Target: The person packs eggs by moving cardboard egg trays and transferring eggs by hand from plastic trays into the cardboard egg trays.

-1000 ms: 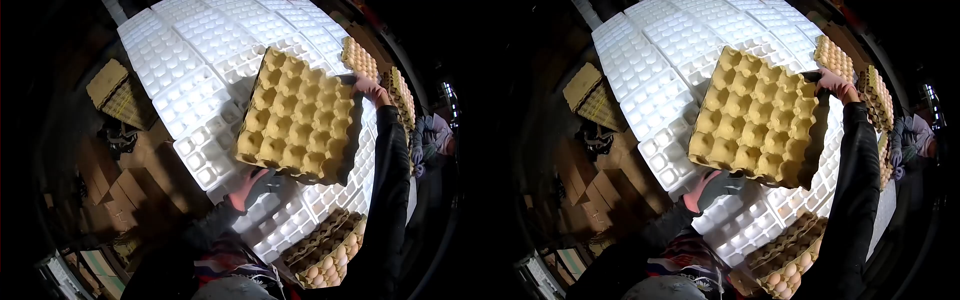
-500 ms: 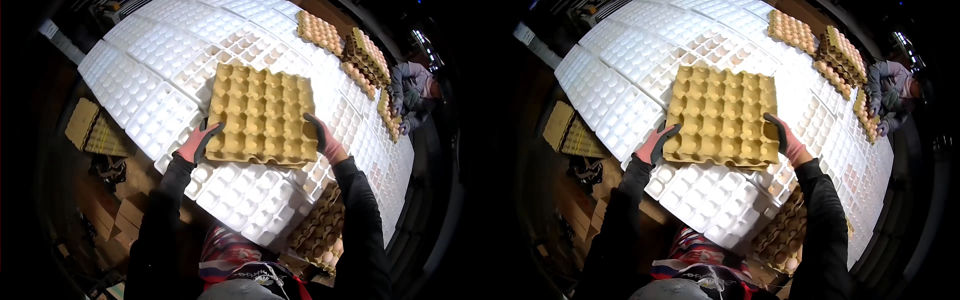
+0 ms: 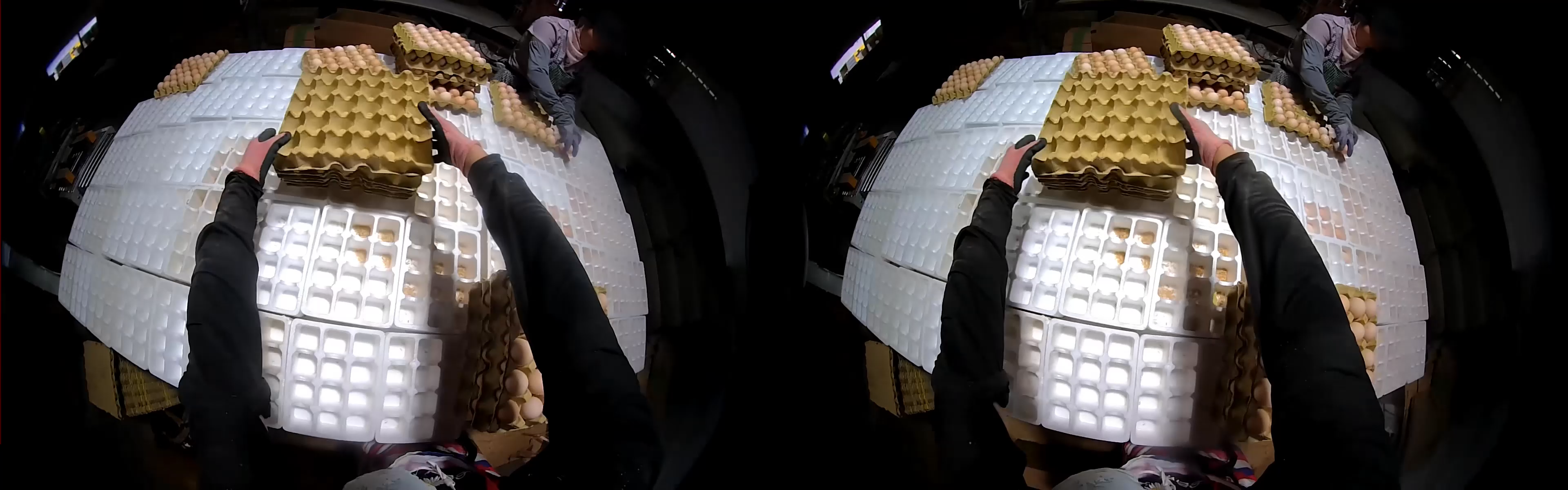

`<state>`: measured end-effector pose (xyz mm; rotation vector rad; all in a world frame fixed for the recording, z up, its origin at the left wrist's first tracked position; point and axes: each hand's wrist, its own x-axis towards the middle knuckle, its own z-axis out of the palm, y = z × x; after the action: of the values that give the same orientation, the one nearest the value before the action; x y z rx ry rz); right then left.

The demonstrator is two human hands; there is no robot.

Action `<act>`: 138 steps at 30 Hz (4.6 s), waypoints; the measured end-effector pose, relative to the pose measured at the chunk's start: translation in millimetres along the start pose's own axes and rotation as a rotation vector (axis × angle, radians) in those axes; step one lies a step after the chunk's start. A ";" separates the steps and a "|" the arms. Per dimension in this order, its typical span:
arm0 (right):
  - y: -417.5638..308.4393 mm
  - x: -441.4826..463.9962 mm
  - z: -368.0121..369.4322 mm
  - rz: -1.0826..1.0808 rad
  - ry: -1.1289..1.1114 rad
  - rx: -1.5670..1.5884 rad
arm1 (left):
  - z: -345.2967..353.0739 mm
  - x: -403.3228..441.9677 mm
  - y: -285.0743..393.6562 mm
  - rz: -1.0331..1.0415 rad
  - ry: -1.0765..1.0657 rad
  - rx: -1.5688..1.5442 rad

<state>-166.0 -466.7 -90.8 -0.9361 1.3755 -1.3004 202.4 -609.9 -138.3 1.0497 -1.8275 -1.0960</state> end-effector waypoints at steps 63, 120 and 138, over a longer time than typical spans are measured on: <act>84.3 -169.4 -270.5 0.067 0.134 -1.306 | 443.3 14.3 124.5 0.340 -1.190 0.593; -11.2 -456.9 -302.8 -0.016 0.051 0.163 | 326.5 -252.3 329.6 0.553 -1.100 1.138; 116.1 -374.9 -374.0 0.143 0.592 -1.071 | 607.0 -108.7 197.5 0.614 -1.410 0.499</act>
<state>-437.5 -4.8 -173.5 -1.1177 2.6649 -0.6761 -344.9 -268.0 -192.1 -0.3501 -3.3005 -1.0301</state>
